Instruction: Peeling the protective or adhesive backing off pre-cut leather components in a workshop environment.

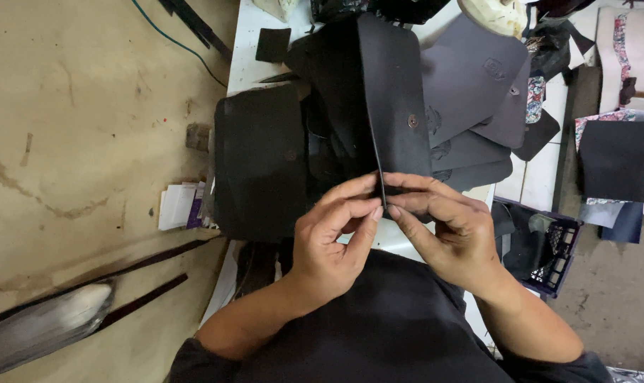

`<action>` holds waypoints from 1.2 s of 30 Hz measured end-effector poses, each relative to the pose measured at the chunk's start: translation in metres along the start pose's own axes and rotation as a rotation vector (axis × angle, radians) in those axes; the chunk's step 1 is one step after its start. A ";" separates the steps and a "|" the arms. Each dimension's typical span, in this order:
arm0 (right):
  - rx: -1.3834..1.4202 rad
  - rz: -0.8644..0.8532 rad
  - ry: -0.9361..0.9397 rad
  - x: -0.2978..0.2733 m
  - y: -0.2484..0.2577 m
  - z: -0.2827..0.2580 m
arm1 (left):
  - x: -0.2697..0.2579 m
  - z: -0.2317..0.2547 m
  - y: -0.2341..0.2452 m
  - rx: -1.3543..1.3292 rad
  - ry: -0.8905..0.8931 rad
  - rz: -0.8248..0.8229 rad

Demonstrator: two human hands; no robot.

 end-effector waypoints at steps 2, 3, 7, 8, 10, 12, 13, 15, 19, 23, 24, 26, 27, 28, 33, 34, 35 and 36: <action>0.029 -0.014 -0.008 0.001 0.001 -0.001 | -0.001 -0.002 0.000 0.046 -0.024 0.010; 0.029 -0.017 -0.007 0.001 0.000 -0.001 | -0.001 -0.001 0.000 0.045 -0.024 0.013; -0.010 -0.002 -0.002 -0.001 -0.002 -0.001 | 0.000 -0.001 -0.001 0.056 -0.039 0.012; -0.024 0.001 -0.006 -0.002 -0.003 -0.001 | 0.000 -0.001 -0.002 0.083 -0.059 0.006; -0.041 0.006 -0.002 -0.005 -0.004 -0.001 | -0.002 -0.001 0.000 0.095 -0.060 0.008; -0.059 0.013 0.009 -0.004 -0.005 0.000 | -0.002 -0.003 0.000 0.108 -0.069 0.009; -0.069 0.010 0.008 -0.005 -0.005 -0.001 | -0.003 -0.003 -0.001 0.102 -0.077 0.020; -0.077 0.006 0.005 -0.006 -0.008 -0.001 | -0.004 -0.006 -0.002 0.097 -0.084 0.031; -0.184 0.023 0.049 -0.006 -0.012 0.001 | -0.002 -0.009 -0.002 0.138 -0.107 0.069; -0.227 0.016 0.078 -0.006 -0.015 0.003 | -0.001 -0.011 -0.004 0.165 -0.116 0.106; -0.226 0.014 0.076 -0.006 -0.017 0.004 | -0.002 -0.012 -0.004 0.165 -0.113 0.106; -0.246 0.039 0.070 -0.006 -0.019 0.007 | -0.001 -0.016 -0.005 0.110 -0.065 0.133; -0.247 0.039 0.067 -0.007 -0.019 0.009 | -0.001 -0.018 -0.005 0.109 -0.062 0.132; -0.251 0.044 0.068 -0.007 -0.020 0.011 | -0.001 -0.020 -0.006 0.085 -0.051 0.133; -0.183 0.062 0.077 -0.003 -0.015 0.019 | 0.002 -0.024 -0.004 0.005 -0.014 0.145; -0.155 0.051 0.053 -0.003 -0.013 0.019 | 0.004 -0.021 -0.003 0.000 -0.011 0.117; -0.127 0.040 0.029 -0.002 -0.011 0.019 | 0.006 -0.018 -0.002 -0.005 -0.007 0.089; -0.128 0.040 0.030 -0.001 -0.011 0.016 | 0.005 -0.019 -0.002 -0.007 -0.008 0.089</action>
Point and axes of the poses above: each hand's wrist, its own x-axis towards the middle knuckle, its own y-axis out of the back of the hand, z = x × y, the point moved 1 cm from there along x, towards the middle knuckle, and after that the axes turned 2 degrees about -z, right-handed, at the moved point
